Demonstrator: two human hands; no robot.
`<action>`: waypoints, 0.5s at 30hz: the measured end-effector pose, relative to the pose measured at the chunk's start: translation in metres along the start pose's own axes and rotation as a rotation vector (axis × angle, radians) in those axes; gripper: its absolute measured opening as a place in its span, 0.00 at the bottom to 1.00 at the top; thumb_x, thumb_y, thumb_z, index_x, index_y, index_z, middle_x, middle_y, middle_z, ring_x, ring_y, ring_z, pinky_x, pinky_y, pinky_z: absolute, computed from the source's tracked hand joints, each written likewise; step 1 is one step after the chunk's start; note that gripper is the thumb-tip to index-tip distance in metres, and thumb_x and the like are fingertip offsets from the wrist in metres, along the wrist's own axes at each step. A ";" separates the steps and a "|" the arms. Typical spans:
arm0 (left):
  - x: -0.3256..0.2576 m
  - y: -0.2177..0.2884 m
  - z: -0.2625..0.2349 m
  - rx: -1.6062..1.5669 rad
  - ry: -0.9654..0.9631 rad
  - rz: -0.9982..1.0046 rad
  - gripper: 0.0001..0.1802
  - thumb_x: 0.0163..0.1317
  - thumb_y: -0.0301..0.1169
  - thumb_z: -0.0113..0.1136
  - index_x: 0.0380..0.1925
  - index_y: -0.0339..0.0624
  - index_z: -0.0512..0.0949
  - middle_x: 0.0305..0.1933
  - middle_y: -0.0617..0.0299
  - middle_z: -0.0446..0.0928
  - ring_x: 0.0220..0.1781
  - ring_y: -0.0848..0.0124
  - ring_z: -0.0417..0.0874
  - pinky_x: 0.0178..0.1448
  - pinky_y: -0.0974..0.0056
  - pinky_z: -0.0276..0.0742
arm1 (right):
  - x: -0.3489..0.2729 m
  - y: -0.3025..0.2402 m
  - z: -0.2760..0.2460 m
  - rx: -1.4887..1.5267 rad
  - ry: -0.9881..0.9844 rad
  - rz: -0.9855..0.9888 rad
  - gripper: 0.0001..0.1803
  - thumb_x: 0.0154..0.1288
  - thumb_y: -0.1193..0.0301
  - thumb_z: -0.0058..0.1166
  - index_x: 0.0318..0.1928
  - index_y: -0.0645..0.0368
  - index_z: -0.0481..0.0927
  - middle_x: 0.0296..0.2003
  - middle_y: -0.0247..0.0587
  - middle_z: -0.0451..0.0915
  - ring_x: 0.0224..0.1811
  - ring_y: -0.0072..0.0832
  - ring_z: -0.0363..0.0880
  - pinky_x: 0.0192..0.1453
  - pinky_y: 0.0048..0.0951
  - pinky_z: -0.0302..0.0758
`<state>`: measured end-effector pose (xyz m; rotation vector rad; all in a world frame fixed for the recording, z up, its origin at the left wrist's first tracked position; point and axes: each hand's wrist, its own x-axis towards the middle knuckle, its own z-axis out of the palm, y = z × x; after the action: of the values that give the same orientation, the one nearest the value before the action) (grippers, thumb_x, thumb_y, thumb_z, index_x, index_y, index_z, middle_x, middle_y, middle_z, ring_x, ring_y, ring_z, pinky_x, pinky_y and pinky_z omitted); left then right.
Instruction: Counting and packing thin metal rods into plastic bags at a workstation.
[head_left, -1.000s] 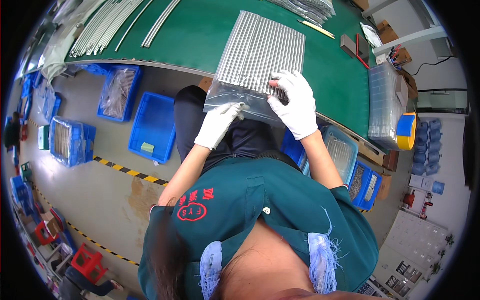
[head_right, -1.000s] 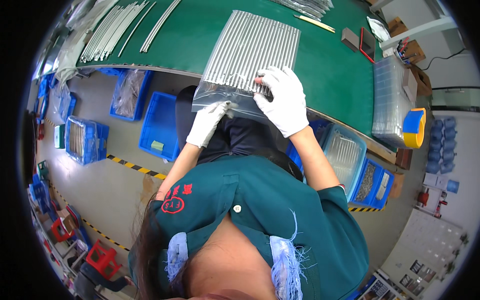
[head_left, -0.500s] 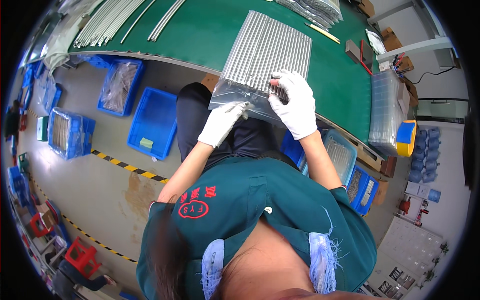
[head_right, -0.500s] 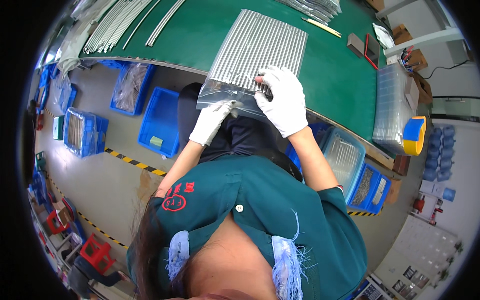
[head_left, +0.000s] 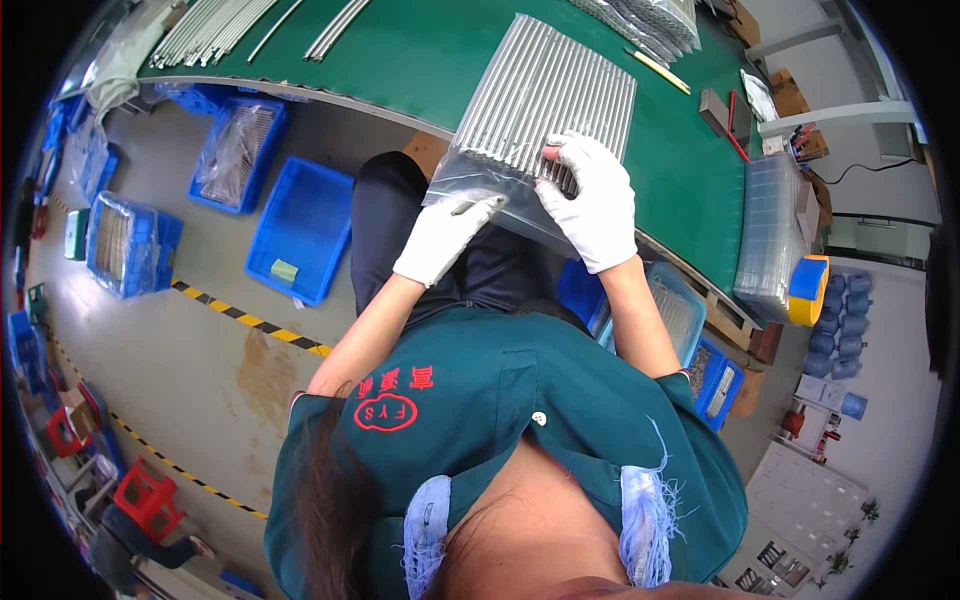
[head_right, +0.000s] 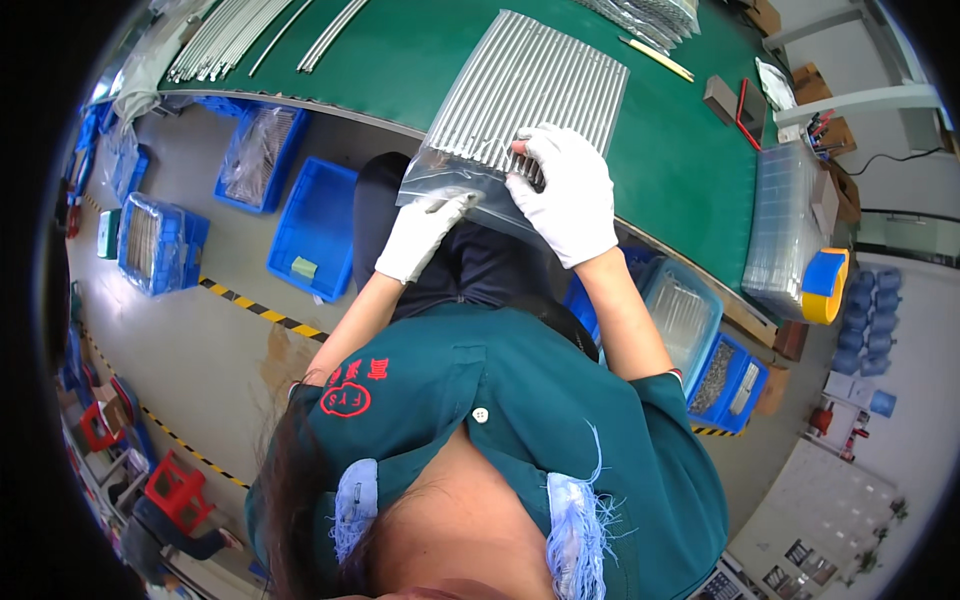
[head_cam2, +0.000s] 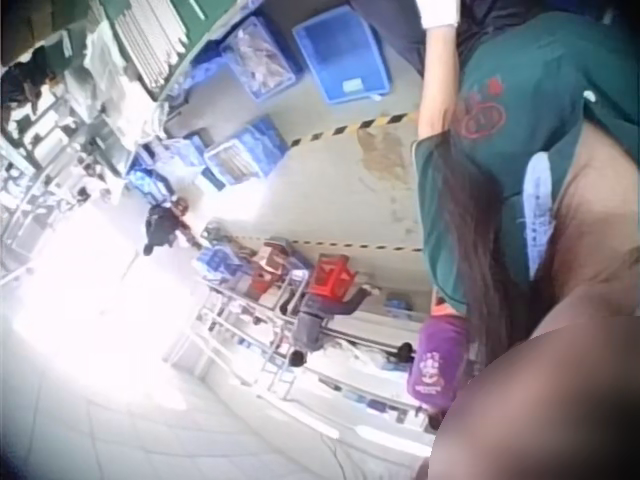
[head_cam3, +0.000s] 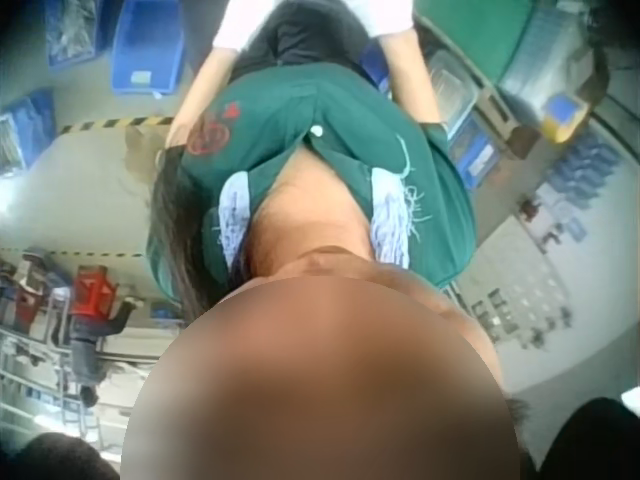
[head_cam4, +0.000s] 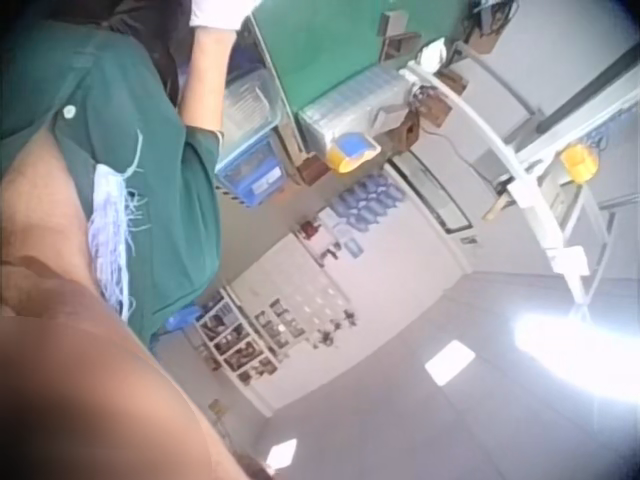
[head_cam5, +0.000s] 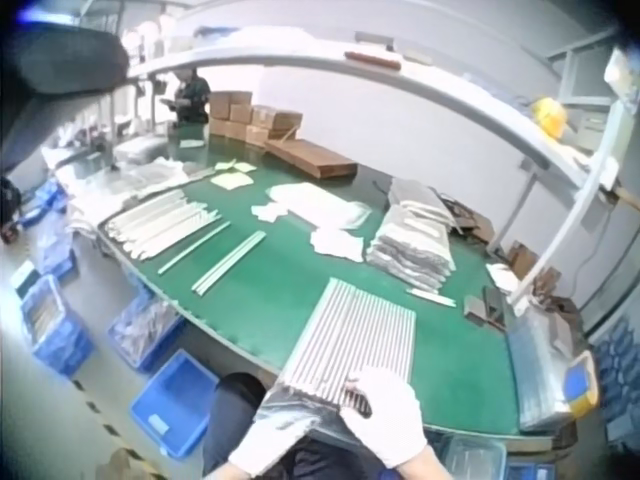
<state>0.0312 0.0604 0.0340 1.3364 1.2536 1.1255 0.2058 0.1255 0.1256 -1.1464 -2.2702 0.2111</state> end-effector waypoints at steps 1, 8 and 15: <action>0.001 0.007 -0.001 -0.135 0.030 -0.171 0.15 0.65 0.35 0.53 0.46 0.39 0.79 0.43 0.58 0.81 0.45 0.72 0.81 0.51 0.69 0.73 | 0.000 -0.001 0.000 -0.008 0.007 0.002 0.14 0.45 0.72 0.62 0.36 0.56 0.78 0.42 0.39 0.79 0.49 0.38 0.76 0.55 0.37 0.72; -0.002 0.014 -0.011 -0.228 0.245 -0.108 0.13 0.66 0.32 0.51 0.42 0.37 0.81 0.42 0.59 0.82 0.44 0.75 0.80 0.50 0.70 0.72 | 0.003 -0.003 0.001 0.005 -0.005 0.000 0.14 0.45 0.72 0.62 0.36 0.57 0.78 0.41 0.40 0.79 0.49 0.39 0.76 0.54 0.36 0.72; -0.001 0.018 -0.012 -0.239 0.215 -0.114 0.14 0.66 0.32 0.51 0.42 0.36 0.81 0.40 0.60 0.82 0.41 0.76 0.79 0.48 0.71 0.72 | 0.004 -0.007 0.005 -0.048 0.006 -0.003 0.18 0.45 0.71 0.62 0.41 0.57 0.78 0.41 0.41 0.79 0.48 0.39 0.76 0.54 0.36 0.72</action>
<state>0.0212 0.0599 0.0537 0.9742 1.2851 1.3182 0.1964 0.1250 0.1259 -1.1666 -2.2826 0.1521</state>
